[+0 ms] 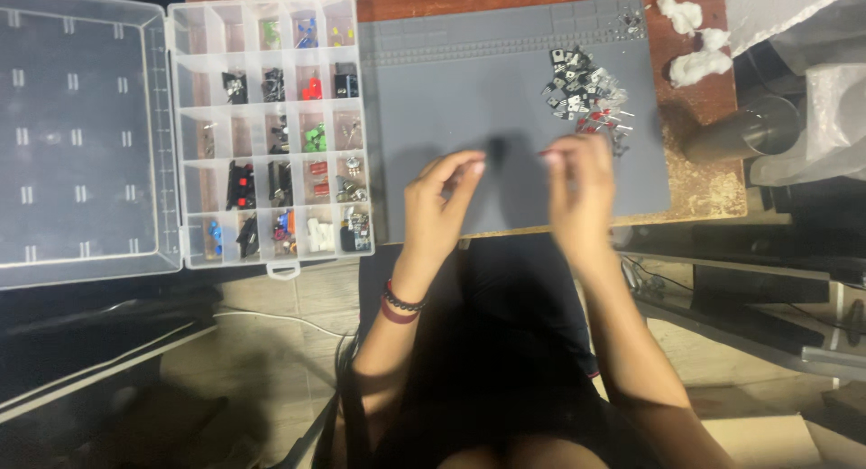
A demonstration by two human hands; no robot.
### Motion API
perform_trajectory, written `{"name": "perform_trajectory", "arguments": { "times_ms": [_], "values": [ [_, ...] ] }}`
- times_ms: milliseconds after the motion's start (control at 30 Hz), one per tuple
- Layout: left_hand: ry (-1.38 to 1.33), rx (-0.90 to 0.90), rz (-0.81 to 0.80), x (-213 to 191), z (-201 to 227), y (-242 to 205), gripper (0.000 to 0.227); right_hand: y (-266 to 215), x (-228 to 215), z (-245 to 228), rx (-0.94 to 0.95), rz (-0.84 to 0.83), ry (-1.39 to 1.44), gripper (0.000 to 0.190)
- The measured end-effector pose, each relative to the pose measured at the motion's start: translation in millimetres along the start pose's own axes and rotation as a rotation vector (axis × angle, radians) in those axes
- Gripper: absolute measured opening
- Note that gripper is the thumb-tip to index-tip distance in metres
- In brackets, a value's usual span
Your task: The person sorts small electronic components, such as transistors and diodes, from a pile on a gray mat into a compartmentalized plastic storage box. They pick up individual items, inspect them, and place them into specific slots within the organizer.
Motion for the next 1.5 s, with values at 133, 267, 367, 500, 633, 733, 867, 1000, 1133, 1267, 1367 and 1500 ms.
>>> {"name": "perform_trajectory", "arguments": {
  "times_ms": [133,267,367,500,633,733,867,1000,1133,1267,1367,1500],
  "values": [
    [-0.055,0.007,0.023,-10,13,-2,0.016,2,31,-42,-0.026,-0.028,0.098,0.006],
    [-0.071,0.027,0.110,-30,17,-3,0.012,3,46,-68,-0.129,-0.055,0.236,0.004],
    [-0.063,0.022,0.171,-45,19,-5,0.010,7,50,-78,-0.086,-0.088,0.377,0.006],
    [-0.076,0.023,0.218,-56,18,-7,0.010,10,60,-73,0.008,-0.202,0.658,0.013],
    [-0.099,0.029,0.240,-62,16,-8,0.010,9,62,-75,0.003,-0.205,0.644,0.008],
    [-0.115,0.027,0.241,-63,16,-10,0.009,10,56,-83,-0.046,-0.174,0.564,0.007],
    [-0.096,0.048,0.236,-65,20,-10,0.008,11,51,-91,-0.137,-0.138,0.469,0.005],
    [-0.090,0.066,0.235,-65,24,-10,0.006,10,49,-101,-0.256,-0.101,0.357,0.006],
    [-0.050,0.078,0.228,-64,21,-11,0.006,7,53,-102,-0.304,-0.094,0.290,0.005],
    [-0.053,0.084,0.213,-64,26,-11,0.007,9,51,-100,-0.270,-0.094,0.343,0.004],
    [-0.059,0.097,0.207,-63,26,-11,0.008,9,51,-99,-0.211,-0.101,0.379,0.004],
    [-0.080,0.131,0.199,-65,32,-10,0.015,10,53,-95,-0.166,-0.121,0.384,0.004]
  ]
}}
Point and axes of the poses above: each hand's wrist, its own y-axis towards the middle knuckle, its own x-axis out of the palm, z = x × y, the point moved 7 cm from there along y, towards the middle knuckle, and after that the axes turned 4 degrees about y, right-handed, at the moved point
